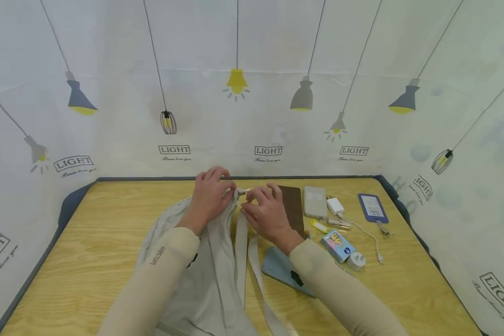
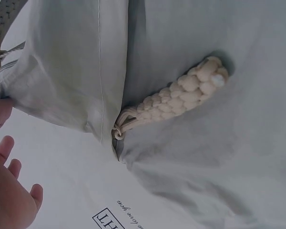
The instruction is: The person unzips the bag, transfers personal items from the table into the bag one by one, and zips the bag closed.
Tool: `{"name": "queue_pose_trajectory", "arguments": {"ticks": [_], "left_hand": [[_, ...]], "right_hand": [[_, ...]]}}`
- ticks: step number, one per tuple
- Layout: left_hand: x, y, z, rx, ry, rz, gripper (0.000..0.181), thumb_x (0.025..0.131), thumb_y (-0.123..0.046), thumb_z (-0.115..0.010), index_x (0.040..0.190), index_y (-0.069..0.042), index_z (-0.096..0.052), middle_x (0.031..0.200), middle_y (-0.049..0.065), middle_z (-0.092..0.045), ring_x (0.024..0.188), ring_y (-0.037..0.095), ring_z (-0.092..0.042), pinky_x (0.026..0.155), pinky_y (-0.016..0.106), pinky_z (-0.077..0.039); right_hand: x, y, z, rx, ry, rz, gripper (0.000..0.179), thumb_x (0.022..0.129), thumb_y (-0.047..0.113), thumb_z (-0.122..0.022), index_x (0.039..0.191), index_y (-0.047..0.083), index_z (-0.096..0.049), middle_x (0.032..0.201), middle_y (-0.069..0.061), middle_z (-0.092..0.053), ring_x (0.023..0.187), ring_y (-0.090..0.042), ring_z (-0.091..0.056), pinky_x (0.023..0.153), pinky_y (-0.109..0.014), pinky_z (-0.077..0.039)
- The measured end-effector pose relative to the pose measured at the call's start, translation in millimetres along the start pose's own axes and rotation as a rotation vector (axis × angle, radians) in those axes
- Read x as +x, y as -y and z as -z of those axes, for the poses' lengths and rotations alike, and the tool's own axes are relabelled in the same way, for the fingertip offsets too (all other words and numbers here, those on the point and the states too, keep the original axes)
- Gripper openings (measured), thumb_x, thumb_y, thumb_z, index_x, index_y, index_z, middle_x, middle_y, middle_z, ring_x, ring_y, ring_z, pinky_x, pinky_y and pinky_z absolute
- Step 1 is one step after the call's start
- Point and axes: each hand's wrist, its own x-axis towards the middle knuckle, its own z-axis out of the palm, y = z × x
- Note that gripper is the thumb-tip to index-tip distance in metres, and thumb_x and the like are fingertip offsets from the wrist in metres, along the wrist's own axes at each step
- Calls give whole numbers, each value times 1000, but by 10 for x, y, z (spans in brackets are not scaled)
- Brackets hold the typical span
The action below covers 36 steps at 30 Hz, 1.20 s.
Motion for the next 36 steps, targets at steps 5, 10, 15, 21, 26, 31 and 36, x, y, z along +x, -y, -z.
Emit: {"name": "queue_pose_trajectory", "arguments": {"ticks": [5,10,15,21,26,31,36], "left_hand": [[3,-7,-18,11,-6,16,6,89,-24,-69,92,-23,-75,121,1,-57,124,24,-48,102,53,-38],[16,-16,-39,34,-12,26,6,89,-23,-69,92,-24,-75,120,1,-57,124,24,-48,102,53,-38],[28,-28,-30,29,-9,29,7,89,-23,-69,92,-23,-75,120,2,-57,124,24,-48,103,53,-37],[35,-23,-50,13,-25,26,7,88,-23,-69,92,-22,-75,119,2,-57,125,24,-47,104,54,-36],[40,-35,-64,3,-19,35,8,89,-23,-69,92,-22,-76,119,2,-57,125,25,-47,105,55,-36],[48,-63,-60,10,-17,38,8,89,-24,-68,92,-23,-75,121,2,-57,127,26,-46,105,55,-36],[71,-59,-56,7,-22,47,8,90,-24,-68,93,-22,-75,123,3,-57,128,26,-45,105,55,-35]], "right_hand": [[-11,3,-13,-7,-4,20,6,82,23,-76,77,22,-74,97,1,-60,99,-19,-54,102,-53,-36],[-5,-9,5,-5,18,31,8,85,22,-72,79,22,-76,99,1,-60,100,-20,-53,103,-53,-35],[6,-23,36,-9,64,42,7,87,23,-72,82,23,-77,104,1,-61,106,-20,-53,105,-55,-35],[-3,-20,44,-15,95,57,8,87,24,-71,82,23,-77,109,1,-60,111,-20,-52,107,-55,-32],[2,-6,76,-32,82,97,10,87,23,-70,79,22,-76,106,2,-60,111,-20,-55,107,-55,-34],[-12,6,93,-36,74,116,12,88,22,-68,79,21,-75,106,2,-61,112,-20,-57,107,-55,-33],[-39,18,89,4,71,85,11,88,20,-68,80,21,-75,107,1,-60,113,-21,-56,107,-55,-32]]}}
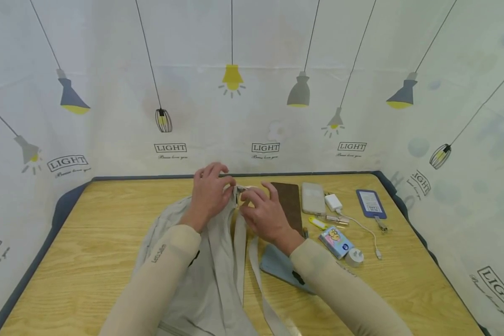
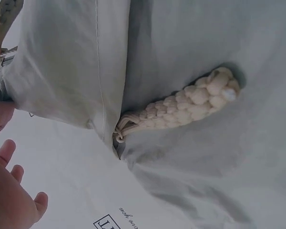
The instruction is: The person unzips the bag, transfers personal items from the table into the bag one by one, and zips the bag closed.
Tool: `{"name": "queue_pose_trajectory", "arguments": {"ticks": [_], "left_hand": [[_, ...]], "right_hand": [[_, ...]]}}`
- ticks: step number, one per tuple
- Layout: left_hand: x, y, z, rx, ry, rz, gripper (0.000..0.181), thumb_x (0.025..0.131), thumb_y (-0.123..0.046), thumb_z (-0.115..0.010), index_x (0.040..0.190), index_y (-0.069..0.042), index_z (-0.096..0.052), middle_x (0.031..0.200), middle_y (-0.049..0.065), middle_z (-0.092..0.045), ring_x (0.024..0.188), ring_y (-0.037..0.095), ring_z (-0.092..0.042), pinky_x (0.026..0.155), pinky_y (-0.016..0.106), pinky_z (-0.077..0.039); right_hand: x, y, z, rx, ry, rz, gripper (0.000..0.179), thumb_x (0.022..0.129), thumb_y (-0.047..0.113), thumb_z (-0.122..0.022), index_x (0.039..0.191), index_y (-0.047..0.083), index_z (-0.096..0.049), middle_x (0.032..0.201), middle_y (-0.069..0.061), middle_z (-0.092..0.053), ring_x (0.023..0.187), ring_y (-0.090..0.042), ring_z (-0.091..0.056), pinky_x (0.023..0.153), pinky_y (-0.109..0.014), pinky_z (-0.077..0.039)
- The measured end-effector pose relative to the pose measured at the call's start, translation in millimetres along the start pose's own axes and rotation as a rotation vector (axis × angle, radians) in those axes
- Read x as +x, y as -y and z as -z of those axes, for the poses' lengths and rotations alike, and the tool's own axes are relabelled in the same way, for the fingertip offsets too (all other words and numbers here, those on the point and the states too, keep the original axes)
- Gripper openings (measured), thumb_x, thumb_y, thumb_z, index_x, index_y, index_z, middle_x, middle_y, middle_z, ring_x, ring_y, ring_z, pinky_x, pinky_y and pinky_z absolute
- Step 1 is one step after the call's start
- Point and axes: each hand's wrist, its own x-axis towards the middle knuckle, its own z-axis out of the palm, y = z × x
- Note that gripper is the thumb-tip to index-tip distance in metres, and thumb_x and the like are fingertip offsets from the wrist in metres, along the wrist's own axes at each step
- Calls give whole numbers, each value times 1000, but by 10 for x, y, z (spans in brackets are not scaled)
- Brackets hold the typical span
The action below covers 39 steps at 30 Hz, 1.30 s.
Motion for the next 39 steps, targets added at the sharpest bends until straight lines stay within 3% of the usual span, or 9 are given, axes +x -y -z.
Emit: {"name": "queue_pose_trajectory", "arguments": {"ticks": [7,17,21,32,39], "left_hand": [[55,93,39,-57,-73,19,8,88,-18,-68,92,-18,-75,118,5,-59,124,28,-50,103,56,-37],[97,315,139,-73,-13,112,11,91,-21,-66,98,-20,-74,122,6,-57,128,32,-47,102,60,-36],[103,343,130,-101,18,144,13,91,-21,-65,99,-18,-74,122,6,-58,129,32,-45,102,60,-35],[107,284,52,-124,168,160,11,92,-26,-66,96,-19,-73,123,7,-59,130,32,-44,103,62,-34],[62,149,76,-123,367,190,21,94,-36,-60,97,-19,-72,128,8,-58,131,31,-44,103,62,-34]], "right_hand": [[-62,77,-8,76,16,-3,14,88,17,-65,78,23,-72,107,1,-60,110,-21,-55,105,-56,-33],[-123,179,38,67,-10,18,11,86,23,-70,76,26,-75,104,2,-58,104,-20,-55,106,-55,-33],[-107,199,45,63,-22,-10,9,86,26,-72,78,25,-76,104,1,-59,103,-20,-55,105,-55,-32],[-108,226,15,57,-57,-89,7,82,31,-75,80,25,-75,107,0,-60,105,-20,-56,103,-55,-34],[-174,211,14,65,-35,-125,8,83,33,-74,80,26,-75,109,0,-59,108,-21,-56,104,-55,-33]]}}
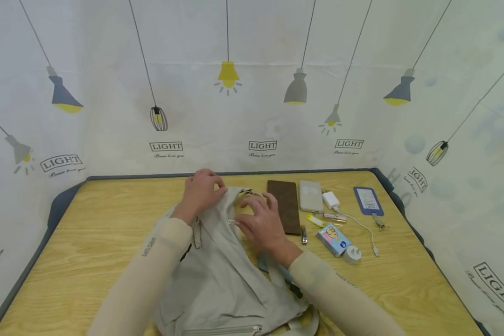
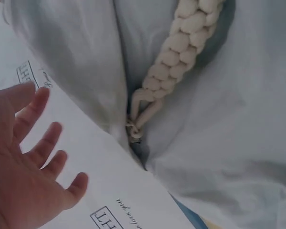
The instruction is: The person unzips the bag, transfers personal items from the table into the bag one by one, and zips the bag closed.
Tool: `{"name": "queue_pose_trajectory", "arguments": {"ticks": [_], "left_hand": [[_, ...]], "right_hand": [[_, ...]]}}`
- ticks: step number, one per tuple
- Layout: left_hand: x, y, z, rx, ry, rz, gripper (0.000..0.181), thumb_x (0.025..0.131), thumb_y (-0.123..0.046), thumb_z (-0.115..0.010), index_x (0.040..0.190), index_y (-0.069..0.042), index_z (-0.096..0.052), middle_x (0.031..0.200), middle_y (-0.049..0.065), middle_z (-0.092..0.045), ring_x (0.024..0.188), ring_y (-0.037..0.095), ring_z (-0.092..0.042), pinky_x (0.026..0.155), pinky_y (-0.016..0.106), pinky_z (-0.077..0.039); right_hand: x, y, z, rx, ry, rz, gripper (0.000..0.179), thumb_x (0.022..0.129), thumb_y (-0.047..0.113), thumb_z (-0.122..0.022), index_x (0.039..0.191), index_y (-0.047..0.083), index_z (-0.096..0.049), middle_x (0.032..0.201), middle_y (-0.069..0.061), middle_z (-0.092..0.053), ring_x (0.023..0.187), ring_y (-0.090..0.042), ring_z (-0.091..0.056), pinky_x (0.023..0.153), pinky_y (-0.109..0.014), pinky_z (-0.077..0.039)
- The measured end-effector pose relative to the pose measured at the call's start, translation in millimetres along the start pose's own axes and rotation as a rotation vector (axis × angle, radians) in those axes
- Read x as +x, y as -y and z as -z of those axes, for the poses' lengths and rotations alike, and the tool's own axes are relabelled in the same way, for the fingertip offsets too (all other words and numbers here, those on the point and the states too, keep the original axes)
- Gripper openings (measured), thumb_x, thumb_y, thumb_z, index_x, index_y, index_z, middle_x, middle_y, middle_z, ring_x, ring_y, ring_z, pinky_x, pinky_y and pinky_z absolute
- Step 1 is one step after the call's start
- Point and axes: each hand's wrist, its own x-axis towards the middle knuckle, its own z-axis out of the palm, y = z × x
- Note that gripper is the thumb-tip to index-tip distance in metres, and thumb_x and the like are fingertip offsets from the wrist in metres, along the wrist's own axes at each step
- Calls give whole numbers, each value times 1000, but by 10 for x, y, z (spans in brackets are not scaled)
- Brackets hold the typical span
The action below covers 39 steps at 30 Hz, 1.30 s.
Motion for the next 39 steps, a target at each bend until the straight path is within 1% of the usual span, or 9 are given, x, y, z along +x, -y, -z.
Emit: {"name": "queue_pose_trajectory", "arguments": {"ticks": [3,8,14,16,18,23,28,35,39], "left_hand": [[-46,-43,-19,47,64,8,30,94,-45,-58,100,-20,-73,132,8,-57,134,30,-41,104,63,-33],[-141,-132,-52,119,118,25,47,89,-59,-57,105,-18,-72,135,10,-54,138,32,-36,107,63,-30],[-213,-246,-102,169,147,113,63,84,-66,-58,114,-11,-69,140,13,-51,143,35,-29,108,64,-29],[-228,-273,-105,172,154,147,59,86,-61,-60,111,-8,-70,142,15,-50,143,36,-28,108,64,-28],[-236,-298,-101,169,154,172,49,86,-52,-62,103,-6,-71,141,15,-50,143,36,-29,108,64,-28],[-249,-313,-94,168,142,165,27,85,-34,-66,78,-8,-68,135,15,-55,142,35,-31,109,63,-27],[-248,-225,-136,108,74,125,23,86,-28,-64,74,-11,-73,134,10,-57,140,33,-34,109,63,-26],[-240,-143,-83,-78,-117,61,19,89,-24,-62,80,-12,-75,131,5,-58,136,33,-37,106,63,-27],[-214,-118,-48,-131,-194,32,19,90,-24,-64,86,-10,-75,132,6,-56,136,31,-37,108,63,-25]], "right_hand": [[-23,-2,0,8,32,-24,8,84,33,-73,81,26,-75,110,0,-59,109,-20,-56,105,-55,-32],[-34,5,1,7,57,-39,8,85,33,-73,82,26,-75,110,0,-59,110,-21,-56,105,-55,-33],[-44,-1,-2,-28,31,-18,7,82,32,-76,80,26,-75,109,1,-60,108,-21,-56,103,-55,-34],[-45,0,-4,-37,21,-9,7,81,33,-77,79,26,-75,109,1,-60,108,-20,-56,103,-54,-34],[-44,5,-5,-39,20,-4,7,80,32,-78,79,26,-76,109,1,-60,108,-20,-56,103,-54,-34],[-44,28,1,-35,41,-7,6,78,30,-80,79,26,-76,109,1,-62,108,-20,-56,104,-55,-34],[-47,42,1,-28,55,-22,5,78,28,-80,80,26,-76,109,1,-62,108,-19,-57,105,-54,-33],[18,45,18,10,63,-52,4,82,27,-77,79,26,-75,113,1,-59,107,-22,-57,106,-54,-32],[69,49,39,26,67,-53,5,83,28,-76,78,26,-75,113,1,-58,106,-23,-56,107,-55,-31]]}}
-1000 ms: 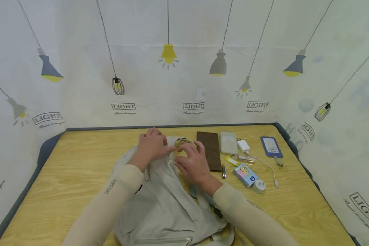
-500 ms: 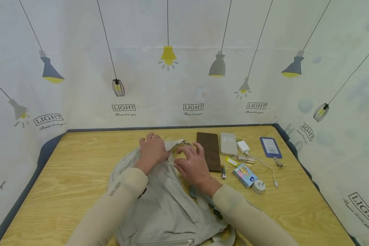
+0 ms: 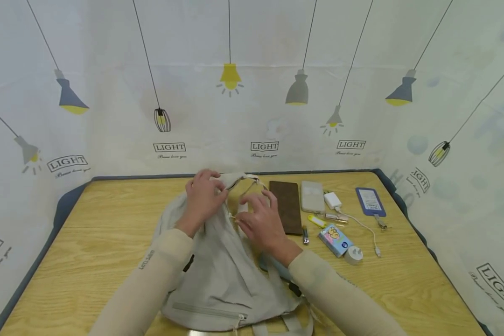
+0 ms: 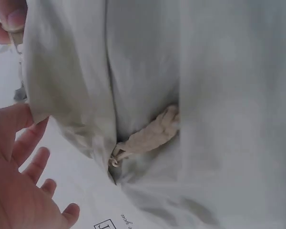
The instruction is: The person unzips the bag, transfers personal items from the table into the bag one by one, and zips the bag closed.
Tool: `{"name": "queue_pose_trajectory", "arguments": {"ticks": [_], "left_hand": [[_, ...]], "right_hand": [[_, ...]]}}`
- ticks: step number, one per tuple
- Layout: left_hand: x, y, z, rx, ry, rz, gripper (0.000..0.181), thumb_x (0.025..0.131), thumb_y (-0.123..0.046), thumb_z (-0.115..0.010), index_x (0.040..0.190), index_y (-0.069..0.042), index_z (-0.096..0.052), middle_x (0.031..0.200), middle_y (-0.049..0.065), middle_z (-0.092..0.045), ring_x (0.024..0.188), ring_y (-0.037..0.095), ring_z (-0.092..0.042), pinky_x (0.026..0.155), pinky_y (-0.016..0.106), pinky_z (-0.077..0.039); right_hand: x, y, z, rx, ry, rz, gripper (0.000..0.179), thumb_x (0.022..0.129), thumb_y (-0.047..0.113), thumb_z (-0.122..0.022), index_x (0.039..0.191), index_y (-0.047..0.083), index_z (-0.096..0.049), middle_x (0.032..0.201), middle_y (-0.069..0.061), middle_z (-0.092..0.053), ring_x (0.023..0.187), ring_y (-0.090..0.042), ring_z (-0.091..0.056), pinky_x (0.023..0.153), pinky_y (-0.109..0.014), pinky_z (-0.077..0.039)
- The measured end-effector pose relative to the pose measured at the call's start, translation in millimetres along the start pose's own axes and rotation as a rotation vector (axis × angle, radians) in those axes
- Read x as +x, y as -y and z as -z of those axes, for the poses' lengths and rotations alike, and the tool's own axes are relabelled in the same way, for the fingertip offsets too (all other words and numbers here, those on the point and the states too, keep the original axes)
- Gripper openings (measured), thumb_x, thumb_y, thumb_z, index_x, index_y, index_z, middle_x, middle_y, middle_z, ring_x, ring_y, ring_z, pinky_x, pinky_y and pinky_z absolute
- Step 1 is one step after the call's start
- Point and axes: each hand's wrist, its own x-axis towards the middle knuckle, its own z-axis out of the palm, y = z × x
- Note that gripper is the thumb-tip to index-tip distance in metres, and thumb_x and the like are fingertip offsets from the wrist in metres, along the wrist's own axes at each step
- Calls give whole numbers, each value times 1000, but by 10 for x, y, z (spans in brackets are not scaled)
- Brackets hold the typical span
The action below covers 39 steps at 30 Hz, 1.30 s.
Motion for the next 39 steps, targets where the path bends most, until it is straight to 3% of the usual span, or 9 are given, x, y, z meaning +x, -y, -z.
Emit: {"name": "queue_pose_trajectory", "arguments": {"ticks": [11,20,39], "left_hand": [[121,85,38,-95,-123,7,19,91,-27,-66,92,-10,-74,133,6,-55,138,31,-36,109,60,-22],[177,190,112,-120,-134,41,22,92,-28,-65,97,-8,-74,134,7,-53,137,30,-36,110,57,-23],[254,208,164,-150,-163,16,21,92,-25,-65,99,-7,-73,134,9,-53,136,32,-38,111,57,-23]], "right_hand": [[43,33,65,3,-36,93,5,81,28,-78,77,25,-76,109,0,-59,106,-21,-57,103,-56,-35],[-6,68,124,18,-37,193,7,82,26,-76,75,25,-75,110,-1,-59,104,-22,-58,101,-56,-38],[-136,81,321,98,18,234,5,86,27,-72,81,25,-73,112,-1,-58,110,-18,-56,103,-57,-35]]}}
